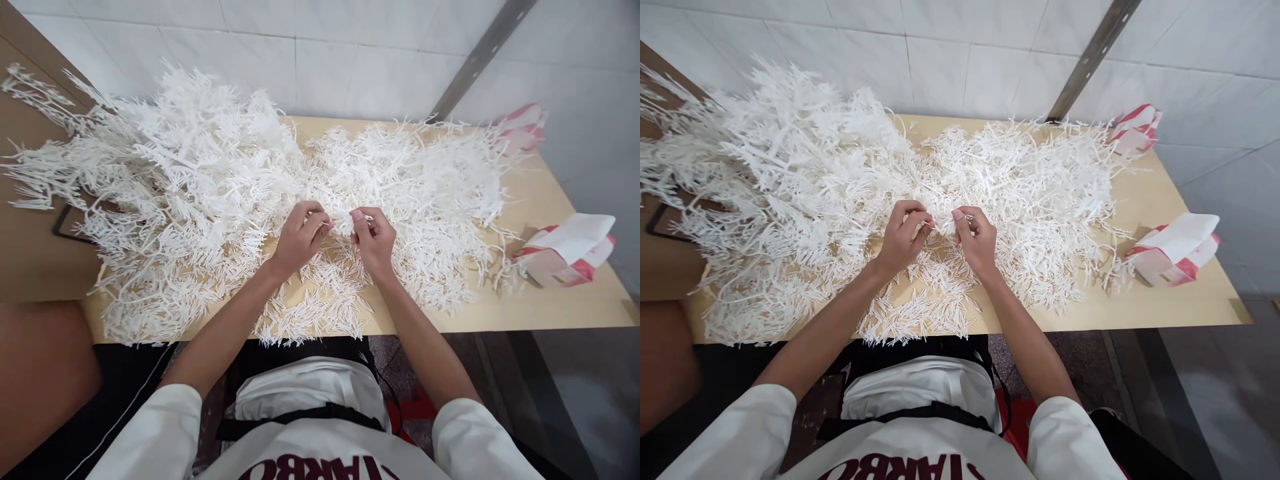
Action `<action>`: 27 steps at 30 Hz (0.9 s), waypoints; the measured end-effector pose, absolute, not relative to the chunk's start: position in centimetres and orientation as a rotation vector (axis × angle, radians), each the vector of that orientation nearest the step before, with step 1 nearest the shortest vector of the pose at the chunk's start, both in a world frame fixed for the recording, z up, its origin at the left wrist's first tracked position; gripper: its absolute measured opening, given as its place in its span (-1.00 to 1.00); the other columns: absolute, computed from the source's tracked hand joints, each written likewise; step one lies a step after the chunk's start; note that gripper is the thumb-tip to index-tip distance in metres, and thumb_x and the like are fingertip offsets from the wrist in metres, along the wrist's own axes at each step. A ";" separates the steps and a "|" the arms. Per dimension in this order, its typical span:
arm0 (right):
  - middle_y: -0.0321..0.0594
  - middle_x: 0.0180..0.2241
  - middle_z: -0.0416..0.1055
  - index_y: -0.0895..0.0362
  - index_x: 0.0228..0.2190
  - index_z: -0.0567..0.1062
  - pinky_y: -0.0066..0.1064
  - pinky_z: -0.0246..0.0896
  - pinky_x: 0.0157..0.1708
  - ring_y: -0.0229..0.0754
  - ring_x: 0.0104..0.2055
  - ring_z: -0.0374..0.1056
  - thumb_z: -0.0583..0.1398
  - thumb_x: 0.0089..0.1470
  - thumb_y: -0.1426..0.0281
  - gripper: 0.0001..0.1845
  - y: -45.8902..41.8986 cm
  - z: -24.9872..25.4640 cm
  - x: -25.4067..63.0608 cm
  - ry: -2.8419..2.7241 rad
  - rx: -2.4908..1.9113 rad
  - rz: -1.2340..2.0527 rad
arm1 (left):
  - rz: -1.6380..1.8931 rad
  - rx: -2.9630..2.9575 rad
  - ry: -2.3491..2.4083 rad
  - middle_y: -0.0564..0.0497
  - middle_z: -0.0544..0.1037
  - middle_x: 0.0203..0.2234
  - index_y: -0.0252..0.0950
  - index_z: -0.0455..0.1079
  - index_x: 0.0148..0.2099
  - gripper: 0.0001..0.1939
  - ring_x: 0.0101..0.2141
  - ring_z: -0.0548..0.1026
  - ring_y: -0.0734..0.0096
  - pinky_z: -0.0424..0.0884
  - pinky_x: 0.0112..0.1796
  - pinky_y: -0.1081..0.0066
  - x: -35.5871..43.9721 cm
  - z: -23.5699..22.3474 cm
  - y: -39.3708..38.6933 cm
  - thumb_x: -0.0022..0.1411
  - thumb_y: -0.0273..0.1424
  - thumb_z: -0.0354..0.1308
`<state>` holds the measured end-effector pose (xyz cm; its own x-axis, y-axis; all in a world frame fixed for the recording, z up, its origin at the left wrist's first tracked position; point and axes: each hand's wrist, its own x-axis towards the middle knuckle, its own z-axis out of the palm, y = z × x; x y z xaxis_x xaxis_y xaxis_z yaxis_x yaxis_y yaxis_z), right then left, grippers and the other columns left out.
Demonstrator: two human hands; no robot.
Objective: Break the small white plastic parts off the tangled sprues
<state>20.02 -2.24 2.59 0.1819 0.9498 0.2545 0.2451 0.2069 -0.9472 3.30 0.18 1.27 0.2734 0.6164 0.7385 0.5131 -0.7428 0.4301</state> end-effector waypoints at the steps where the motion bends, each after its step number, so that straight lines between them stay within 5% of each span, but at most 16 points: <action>1: -0.44 -0.69 0.18 0.10 -0.35 0.43 -0.54 0.00 -0.68 -0.42 -0.68 0.17 0.14 0.12 0.07 -0.66 -2.3 2.7 20.1 -1.298 -1.283 0.747 | 1.513 2.480 1.073 -0.08 0.38 -0.17 -0.28 0.33 -0.24 -0.88 -0.15 0.34 0.39 0.33 -0.15 0.34 3.2 1.5 0.0 0.29 -0.34 0.03; 6: -0.47 -0.75 0.08 0.11 -0.38 0.45 -0.54 -0.04 -0.70 -0.43 -0.72 0.06 0.08 0.17 0.07 -0.63 -3.0 3.2 20.0 -1.262 -1.242 0.678 | 1.692 2.507 1.083 -0.01 0.45 -0.12 -0.26 0.37 -0.32 -0.75 -0.09 0.33 0.34 0.24 -0.06 0.23 2.5 3.4 -0.8 0.33 -0.37 -0.10; 12: -0.45 -0.73 0.13 0.11 -0.30 0.44 -0.52 -0.02 -0.66 -0.42 -0.70 0.03 0.04 0.22 0.13 -0.66 -3.3 3.4 20.2 -1.237 -1.195 0.648 | 1.929 2.307 1.041 0.02 0.50 -0.29 -0.17 0.42 -0.20 -0.68 -0.23 0.41 0.37 0.32 -0.21 0.26 1.2 8.9 -4.9 0.35 -0.36 -0.18; 16: -0.44 -0.70 0.14 0.08 -0.22 0.40 -0.51 0.01 -0.65 -0.40 -0.67 0.07 0.03 0.22 0.13 -0.69 -3.2 3.4 20.2 -1.191 -1.214 0.659 | 1.271 2.400 0.805 0.08 0.51 -0.37 -0.08 0.41 -0.21 -0.85 -0.38 0.41 0.41 0.34 -0.37 0.33 -0.9 12.7 -12.1 0.26 -0.37 0.01; 20: -0.47 -0.71 0.13 0.04 -0.16 0.33 -0.49 -0.01 -0.69 -0.37 -0.69 0.12 0.09 0.18 0.16 -0.74 -2.9 3.3 20.1 -1.140 -1.222 0.599 | -0.021 1.953 0.770 0.11 0.51 -0.22 -0.04 0.39 -0.14 -0.82 -0.16 0.44 0.41 0.37 -0.08 0.36 -2.3 8.8 -18.9 0.31 -0.27 -0.03; 24: -0.50 -0.76 0.01 0.00 -0.24 0.32 -0.47 -0.12 -0.74 -0.36 -0.77 -0.01 0.05 0.21 0.26 -0.88 -3.0 4.6 20.9 -1.145 -1.065 0.361 | -0.371 1.612 1.078 -0.04 0.34 0.09 -0.14 0.32 0.03 -0.70 0.15 0.25 0.14 0.18 0.15 0.13 -3.1 1.7 -22.5 0.23 -0.30 0.04; 27: -0.50 -0.76 -0.08 -0.04 -0.29 0.35 -0.47 -0.18 -0.75 -0.37 -0.79 -0.13 0.05 0.18 0.37 -0.91 -5.0 6.9 21.6 -1.168 -0.879 0.209 | -0.299 1.528 1.109 0.03 0.41 -0.04 -0.11 0.36 -0.07 -0.75 0.05 0.33 0.25 0.27 0.08 0.23 -3.5 -0.9 -23.7 0.17 -0.32 0.09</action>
<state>21.60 -5.05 6.89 0.4149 0.5674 0.7113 0.2859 0.6609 -0.6939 -3.50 -23.70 -0.90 0.5185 0.4708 -0.7138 0.7661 0.1151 0.6324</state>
